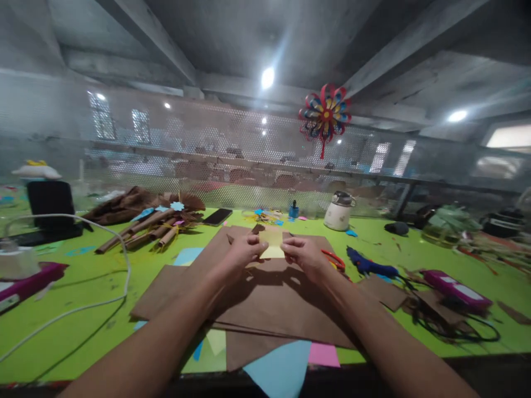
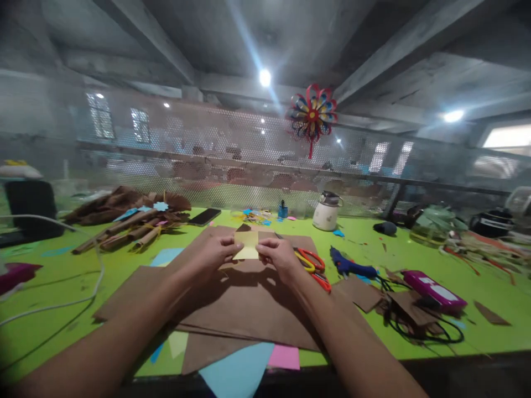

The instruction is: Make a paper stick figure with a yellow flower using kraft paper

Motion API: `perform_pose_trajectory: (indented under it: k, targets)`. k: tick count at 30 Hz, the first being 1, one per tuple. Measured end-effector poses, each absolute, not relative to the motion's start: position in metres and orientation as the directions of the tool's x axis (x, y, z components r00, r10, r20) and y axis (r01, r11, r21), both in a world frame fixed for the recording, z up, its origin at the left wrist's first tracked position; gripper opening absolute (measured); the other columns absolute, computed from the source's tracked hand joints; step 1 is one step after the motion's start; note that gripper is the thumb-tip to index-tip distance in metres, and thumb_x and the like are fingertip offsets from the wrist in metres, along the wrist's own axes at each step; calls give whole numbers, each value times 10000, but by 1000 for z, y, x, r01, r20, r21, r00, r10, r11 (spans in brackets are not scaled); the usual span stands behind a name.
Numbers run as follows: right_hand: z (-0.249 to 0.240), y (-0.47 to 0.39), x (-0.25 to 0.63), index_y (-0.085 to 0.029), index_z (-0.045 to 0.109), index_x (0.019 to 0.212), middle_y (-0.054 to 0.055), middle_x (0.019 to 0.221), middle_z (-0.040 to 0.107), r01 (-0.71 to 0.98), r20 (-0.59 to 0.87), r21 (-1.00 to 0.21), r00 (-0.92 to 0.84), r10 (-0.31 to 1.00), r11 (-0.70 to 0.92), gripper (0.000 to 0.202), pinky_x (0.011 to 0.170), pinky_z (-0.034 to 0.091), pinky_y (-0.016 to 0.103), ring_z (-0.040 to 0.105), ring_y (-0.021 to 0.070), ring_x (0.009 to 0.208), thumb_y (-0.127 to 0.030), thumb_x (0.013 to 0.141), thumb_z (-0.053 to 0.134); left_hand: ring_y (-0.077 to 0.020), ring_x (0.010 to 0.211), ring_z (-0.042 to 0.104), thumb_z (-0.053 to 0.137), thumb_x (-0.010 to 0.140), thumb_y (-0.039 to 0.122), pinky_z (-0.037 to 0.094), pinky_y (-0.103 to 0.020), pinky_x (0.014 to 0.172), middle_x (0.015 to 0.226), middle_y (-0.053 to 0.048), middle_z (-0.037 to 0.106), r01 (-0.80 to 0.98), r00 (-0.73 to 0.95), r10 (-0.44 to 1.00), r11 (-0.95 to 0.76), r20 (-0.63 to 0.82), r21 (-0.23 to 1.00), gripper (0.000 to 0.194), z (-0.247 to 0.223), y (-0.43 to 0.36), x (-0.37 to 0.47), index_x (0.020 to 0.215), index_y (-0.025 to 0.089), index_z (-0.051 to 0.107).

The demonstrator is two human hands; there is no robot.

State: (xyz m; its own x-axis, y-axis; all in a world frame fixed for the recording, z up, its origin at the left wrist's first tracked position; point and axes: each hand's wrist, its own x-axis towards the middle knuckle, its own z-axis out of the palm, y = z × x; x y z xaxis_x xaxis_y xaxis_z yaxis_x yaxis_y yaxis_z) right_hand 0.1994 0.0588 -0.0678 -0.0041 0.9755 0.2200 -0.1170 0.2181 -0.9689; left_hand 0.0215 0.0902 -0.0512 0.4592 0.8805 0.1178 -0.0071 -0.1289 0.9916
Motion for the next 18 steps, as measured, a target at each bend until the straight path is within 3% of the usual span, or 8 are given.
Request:
perform_pose_trajectory:
  k: [5, 9, 14, 18]
  targets:
    - [-66, 52, 204, -136, 693, 754, 3, 670, 609, -209, 191, -958, 41, 981, 195, 314, 577, 389, 248, 498, 93, 581, -342, 545, 807, -114, 665, 532, 700, 661, 254, 443, -246, 631, 812, -44, 644, -52, 517, 847, -111, 122, 992, 224, -49, 86, 24, 842, 128, 660]
    - [-63, 49, 202, -151, 709, 788, 21, 755, 652, -265, 219, -942, -23, 975, 206, 313, 620, 413, 245, 551, 116, 665, -261, 515, 813, -95, 632, 510, 646, 698, 206, 446, -227, 612, 793, -31, 634, -24, 499, 858, -125, 120, 992, 167, -46, 76, 26, 850, 140, 661]
    - [-64, 49, 202, -155, 709, 688, 6, 681, 637, -247, 249, -940, -29, 968, 234, 221, 550, 382, 231, 514, 96, 588, -212, 493, 797, -135, 792, 582, 561, 688, 113, 482, -230, 662, 899, -66, 665, -12, 521, 846, -121, 109, 993, 180, -42, 68, 19, 826, 153, 670]
    - [-66, 51, 204, -168, 715, 655, 3, 636, 632, -179, 280, -945, -10, 960, 274, 152, 553, 388, 242, 507, 105, 572, -208, 515, 761, -167, 877, 625, 511, 724, 128, 518, -288, 757, 977, -91, 673, -37, 592, 804, -49, 61, 998, 333, -41, 70, 12, 1031, 159, 636]
